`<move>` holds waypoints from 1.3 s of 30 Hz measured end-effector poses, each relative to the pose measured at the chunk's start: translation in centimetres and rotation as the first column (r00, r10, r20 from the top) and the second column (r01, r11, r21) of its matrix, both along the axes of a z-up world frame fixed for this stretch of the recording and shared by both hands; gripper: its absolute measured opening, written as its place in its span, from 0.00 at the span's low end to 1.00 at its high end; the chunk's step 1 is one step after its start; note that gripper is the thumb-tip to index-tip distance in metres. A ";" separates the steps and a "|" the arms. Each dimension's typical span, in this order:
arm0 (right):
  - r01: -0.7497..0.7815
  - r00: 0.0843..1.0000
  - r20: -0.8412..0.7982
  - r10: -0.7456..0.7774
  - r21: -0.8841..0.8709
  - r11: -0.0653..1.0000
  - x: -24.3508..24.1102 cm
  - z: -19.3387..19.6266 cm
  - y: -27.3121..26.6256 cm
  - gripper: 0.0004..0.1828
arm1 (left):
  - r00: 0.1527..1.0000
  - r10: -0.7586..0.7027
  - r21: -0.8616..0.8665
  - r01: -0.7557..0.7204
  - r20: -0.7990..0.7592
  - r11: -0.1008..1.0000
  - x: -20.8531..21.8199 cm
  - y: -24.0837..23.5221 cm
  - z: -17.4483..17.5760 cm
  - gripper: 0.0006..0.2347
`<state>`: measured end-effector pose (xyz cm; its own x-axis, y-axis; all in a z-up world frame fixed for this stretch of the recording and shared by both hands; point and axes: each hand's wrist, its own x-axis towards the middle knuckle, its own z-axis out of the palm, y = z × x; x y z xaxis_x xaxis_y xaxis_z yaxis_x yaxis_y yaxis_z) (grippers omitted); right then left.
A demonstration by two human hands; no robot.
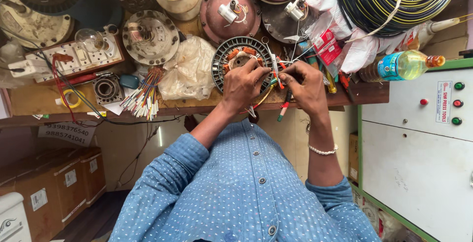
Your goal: The person is repairing an electrical motor by connecting wires to the stator. They use pliers to strip and twist wires, and a multimeter to test connections. The workspace is cluttered with various tools and motor parts.
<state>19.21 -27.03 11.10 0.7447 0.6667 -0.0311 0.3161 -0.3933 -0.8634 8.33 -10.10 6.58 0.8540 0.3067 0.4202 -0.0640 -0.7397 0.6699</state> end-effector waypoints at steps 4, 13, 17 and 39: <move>-0.065 0.972 0.214 0.093 -0.137 0.988 1.4 0.6 0.5 0.07 | 0.999 -0.037 -0.001 0.037 0.006 0.999 0.0 0.1 0.1 0.04; -0.007 0.999 0.039 0.003 0.102 0.995 1.6 -3.9 3.3 0.05 | 0.995 -0.051 0.048 0.047 0.090 0.998 -0.2 0.2 0.1 0.05; 0.156 0.981 0.107 -0.163 0.075 0.985 -0.8 -5.0 2.9 0.04 | 1.000 0.019 -0.046 -0.018 0.020 0.999 -0.3 -0.2 -0.1 0.04; -0.035 0.913 0.408 -0.015 0.114 0.993 -2.0 -2.7 0.8 0.07 | 0.998 0.044 -0.027 -0.043 0.052 0.999 0.0 -0.4 0.6 0.04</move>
